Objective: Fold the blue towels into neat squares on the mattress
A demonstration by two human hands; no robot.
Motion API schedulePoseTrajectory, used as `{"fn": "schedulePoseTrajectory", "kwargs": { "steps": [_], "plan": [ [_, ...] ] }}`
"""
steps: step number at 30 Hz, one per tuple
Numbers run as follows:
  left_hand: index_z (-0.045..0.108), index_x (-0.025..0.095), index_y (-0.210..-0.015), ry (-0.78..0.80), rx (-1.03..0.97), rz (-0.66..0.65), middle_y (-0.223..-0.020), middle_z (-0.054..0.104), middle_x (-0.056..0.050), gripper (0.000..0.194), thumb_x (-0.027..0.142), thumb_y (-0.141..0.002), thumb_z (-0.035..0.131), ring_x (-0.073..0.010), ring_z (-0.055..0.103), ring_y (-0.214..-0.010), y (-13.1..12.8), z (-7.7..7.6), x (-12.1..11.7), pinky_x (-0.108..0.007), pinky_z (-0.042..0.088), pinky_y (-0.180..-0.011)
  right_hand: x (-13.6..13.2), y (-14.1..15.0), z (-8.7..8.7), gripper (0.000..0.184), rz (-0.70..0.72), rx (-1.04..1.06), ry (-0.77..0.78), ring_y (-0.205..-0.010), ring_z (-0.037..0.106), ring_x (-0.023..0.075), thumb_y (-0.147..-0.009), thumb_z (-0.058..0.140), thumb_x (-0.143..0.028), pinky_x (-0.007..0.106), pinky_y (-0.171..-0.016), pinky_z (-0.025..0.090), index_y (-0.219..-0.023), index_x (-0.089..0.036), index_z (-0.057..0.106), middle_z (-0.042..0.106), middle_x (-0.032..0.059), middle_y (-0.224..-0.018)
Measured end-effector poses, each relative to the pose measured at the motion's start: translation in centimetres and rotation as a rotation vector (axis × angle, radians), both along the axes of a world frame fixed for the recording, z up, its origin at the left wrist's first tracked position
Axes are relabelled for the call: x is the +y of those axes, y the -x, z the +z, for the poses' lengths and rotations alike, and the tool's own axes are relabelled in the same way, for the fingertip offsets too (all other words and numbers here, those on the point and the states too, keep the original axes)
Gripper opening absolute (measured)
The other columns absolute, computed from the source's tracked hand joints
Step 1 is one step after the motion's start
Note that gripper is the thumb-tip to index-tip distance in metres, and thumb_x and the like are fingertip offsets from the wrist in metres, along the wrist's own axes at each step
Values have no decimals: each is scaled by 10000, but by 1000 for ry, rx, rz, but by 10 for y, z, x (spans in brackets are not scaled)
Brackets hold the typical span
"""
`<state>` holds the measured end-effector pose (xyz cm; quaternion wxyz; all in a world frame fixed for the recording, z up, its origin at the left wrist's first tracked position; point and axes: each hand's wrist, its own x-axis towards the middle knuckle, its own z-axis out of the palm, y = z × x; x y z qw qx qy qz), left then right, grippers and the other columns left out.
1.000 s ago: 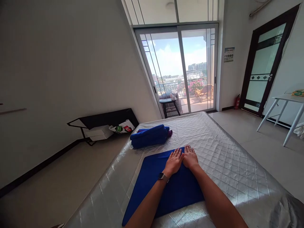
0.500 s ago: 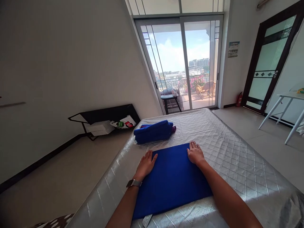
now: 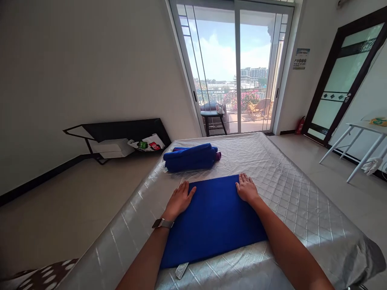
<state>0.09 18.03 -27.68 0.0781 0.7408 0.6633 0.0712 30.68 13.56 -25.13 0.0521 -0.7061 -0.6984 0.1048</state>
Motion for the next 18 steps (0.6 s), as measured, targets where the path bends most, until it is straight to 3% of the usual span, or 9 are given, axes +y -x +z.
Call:
{"fn": "schedulePoseTrajectory", "kwargs": {
  "steps": [6,18],
  "plan": [
    [252,17,-1548,6,24,-15,-1632,226,-175,764,547,-1001,205,-280,195,-1523,1,-1,1,-461,186,-1234,0,1,4,632,-6,-7,18,-1529,100,184,-1035,191,-366,348,-1231,100,-1577,-41,203,161,111,-1651],
    [320,83,-1536,-68,-13,-3,-1612,312,-167,742,572,-995,189,-286,235,-1513,5,-12,4,-476,225,-1218,3,-4,-3,634,15,12,3,-1528,113,185,-1036,174,-386,363,-1232,107,-1580,-64,216,178,103,-1649]
  ]
}}
